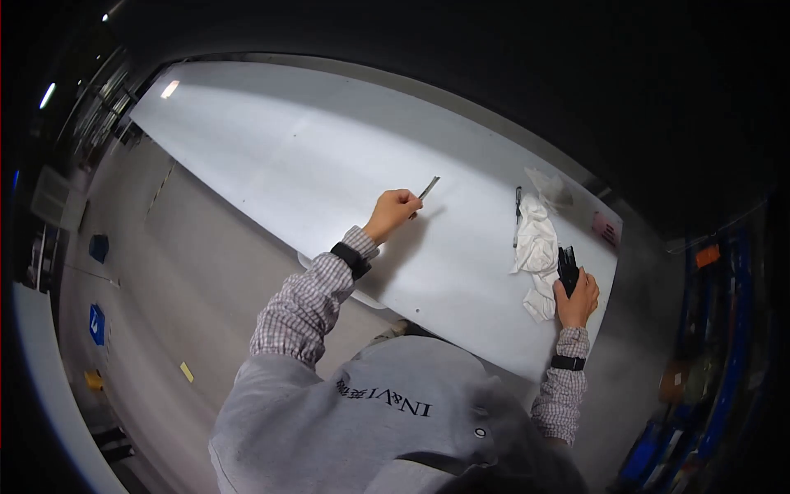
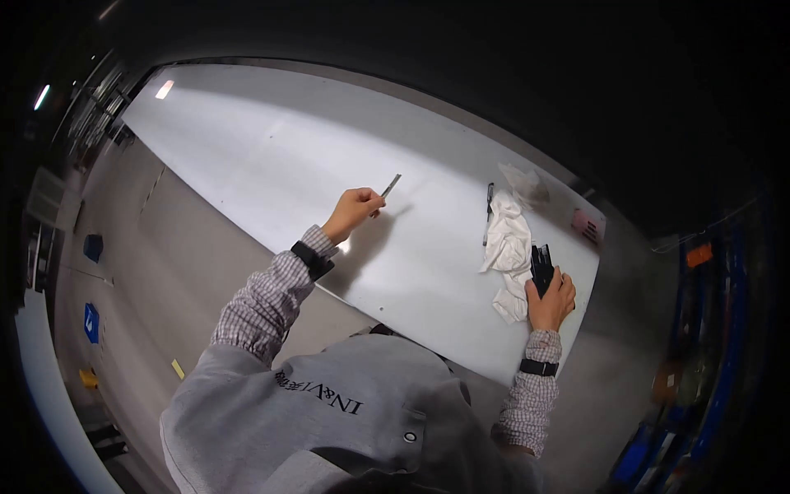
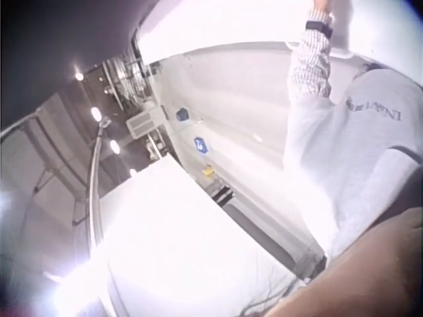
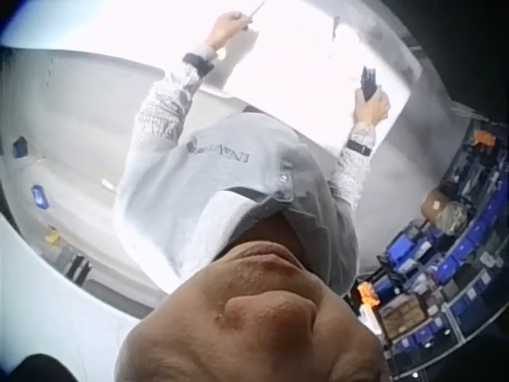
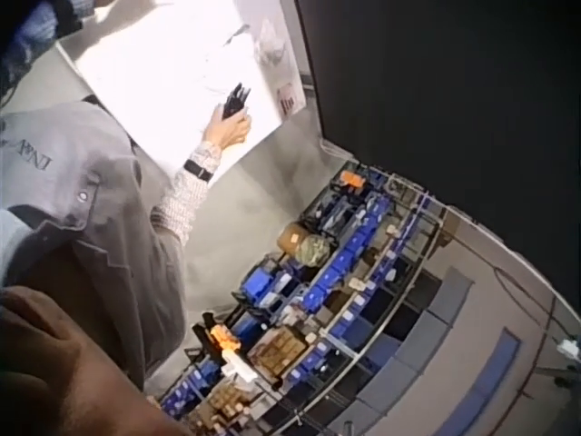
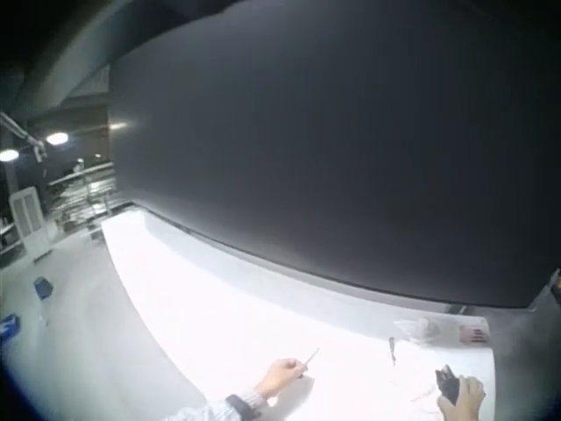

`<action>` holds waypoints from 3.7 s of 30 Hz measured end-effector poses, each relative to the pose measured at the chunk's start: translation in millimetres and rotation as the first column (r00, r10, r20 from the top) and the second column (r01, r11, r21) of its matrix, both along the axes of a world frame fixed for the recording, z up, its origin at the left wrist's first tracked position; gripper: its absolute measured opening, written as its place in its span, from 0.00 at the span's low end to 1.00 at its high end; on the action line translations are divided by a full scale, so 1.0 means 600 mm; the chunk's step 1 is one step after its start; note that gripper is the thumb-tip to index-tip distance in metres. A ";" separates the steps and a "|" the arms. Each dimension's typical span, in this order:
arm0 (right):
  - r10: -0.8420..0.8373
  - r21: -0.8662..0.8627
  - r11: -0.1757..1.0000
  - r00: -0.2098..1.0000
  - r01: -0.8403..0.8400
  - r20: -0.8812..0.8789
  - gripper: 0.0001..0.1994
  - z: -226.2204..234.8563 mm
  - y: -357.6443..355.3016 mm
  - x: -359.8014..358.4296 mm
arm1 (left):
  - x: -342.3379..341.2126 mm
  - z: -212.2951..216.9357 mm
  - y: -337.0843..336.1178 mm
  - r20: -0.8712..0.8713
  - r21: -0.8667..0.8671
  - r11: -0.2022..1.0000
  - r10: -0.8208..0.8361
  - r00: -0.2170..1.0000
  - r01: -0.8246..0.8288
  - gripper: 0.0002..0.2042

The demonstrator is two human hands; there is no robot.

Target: The recorder is assembling a large black component by attaching a white trim piece and securing it with screws using a hand tool.

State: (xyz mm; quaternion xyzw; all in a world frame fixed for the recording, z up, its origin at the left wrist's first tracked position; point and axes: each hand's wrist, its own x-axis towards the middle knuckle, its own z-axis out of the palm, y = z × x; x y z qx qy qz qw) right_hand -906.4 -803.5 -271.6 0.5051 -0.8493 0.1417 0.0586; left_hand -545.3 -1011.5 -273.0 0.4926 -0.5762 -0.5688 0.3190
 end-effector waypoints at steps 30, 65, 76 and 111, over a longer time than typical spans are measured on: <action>0.125 -0.171 0.757 -0.116 -0.631 0.985 0.17 0.004 -0.113 0.094 | 0.305 -0.046 0.428 -0.146 0.251 0.849 0.508 0.849 -0.465 0.09; -0.367 -0.491 -0.301 -0.376 -0.817 0.851 0.32 0.101 -0.197 1.163 | 0.683 0.024 0.459 -0.740 0.367 0.751 0.593 0.317 -0.549 0.11; -0.541 -0.438 -0.241 -0.255 -0.866 0.801 0.32 0.039 -0.405 1.463 | 0.972 0.007 0.255 -0.416 0.041 0.503 0.794 0.443 -0.864 0.09; 0.466 -0.269 -0.033 -0.253 -0.962 0.848 0.24 0.047 -1.107 2.281 | 1.916 -0.013 -0.279 -0.078 -0.062 0.349 0.932 0.353 -0.935 0.05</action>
